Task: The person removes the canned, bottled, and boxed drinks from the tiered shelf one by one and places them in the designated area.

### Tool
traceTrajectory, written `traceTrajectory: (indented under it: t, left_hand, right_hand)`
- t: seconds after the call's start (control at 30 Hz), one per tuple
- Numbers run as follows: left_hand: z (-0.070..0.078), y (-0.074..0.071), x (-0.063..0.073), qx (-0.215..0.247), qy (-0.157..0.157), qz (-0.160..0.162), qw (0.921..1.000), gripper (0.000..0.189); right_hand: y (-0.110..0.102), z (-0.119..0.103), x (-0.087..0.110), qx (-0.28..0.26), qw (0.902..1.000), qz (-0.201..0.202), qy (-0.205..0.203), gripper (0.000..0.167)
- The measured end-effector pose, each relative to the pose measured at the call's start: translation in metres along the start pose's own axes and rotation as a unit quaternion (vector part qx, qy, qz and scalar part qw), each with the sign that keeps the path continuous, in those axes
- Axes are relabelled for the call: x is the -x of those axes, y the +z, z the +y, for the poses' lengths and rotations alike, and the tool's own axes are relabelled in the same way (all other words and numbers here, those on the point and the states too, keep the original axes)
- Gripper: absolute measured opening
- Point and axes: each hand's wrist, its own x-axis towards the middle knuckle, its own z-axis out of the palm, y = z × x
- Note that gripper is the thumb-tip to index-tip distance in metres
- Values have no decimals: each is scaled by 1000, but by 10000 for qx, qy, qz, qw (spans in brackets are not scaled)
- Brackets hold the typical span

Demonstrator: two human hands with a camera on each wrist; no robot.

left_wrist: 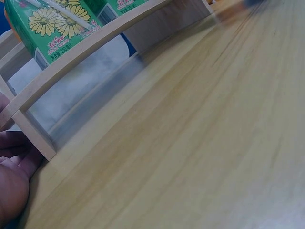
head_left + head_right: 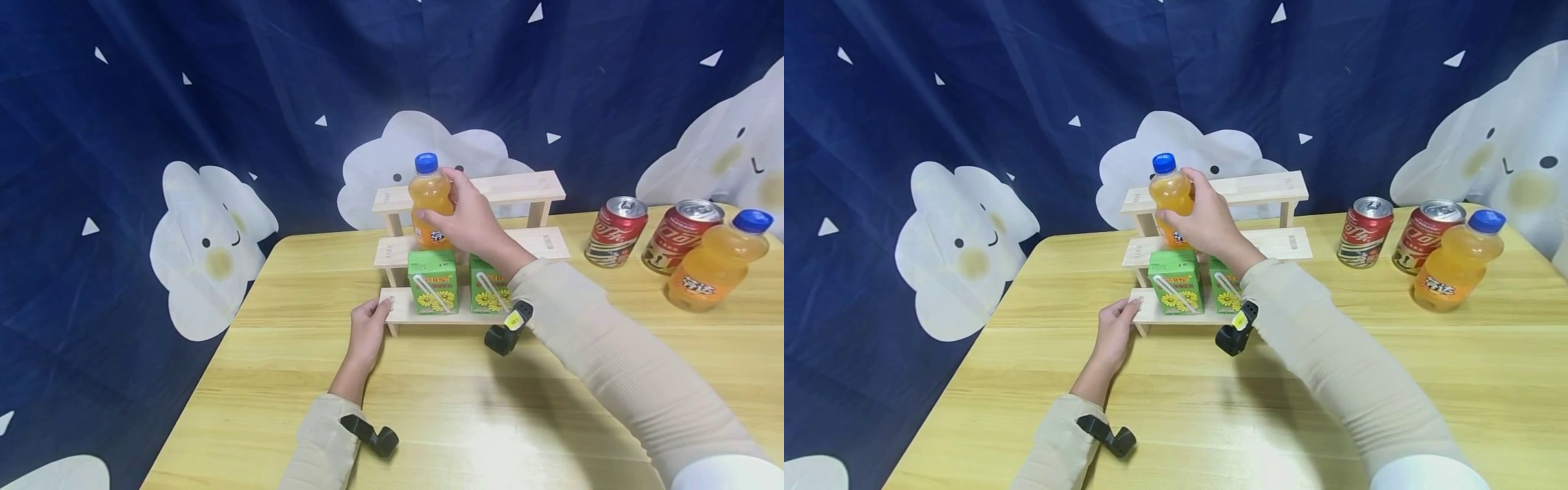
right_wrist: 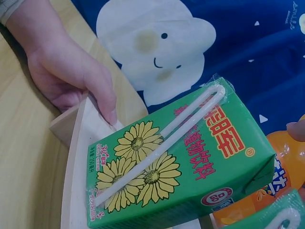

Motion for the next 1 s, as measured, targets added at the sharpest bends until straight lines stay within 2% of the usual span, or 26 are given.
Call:
traceTrajectory:
  t: [0.3,0.53,0.77,1.0]
  left_hand:
    - [0,0,1,2,9,-54,10000,30]
    - [0,0,2,19,314,-67,9995,33]
    - [1,0,0,-11,-29,-61,10000,32]
    - [0,0,0,40,-35,-51,10000,31]
  right_hand:
    - [-2,0,-1,229,9997,-1,28,76]
    - [-8,4,0,259,9996,74,-110,71]
    - [-19,10,2,232,9995,148,-130,66]
    - [-34,13,7,354,9991,221,2,66]
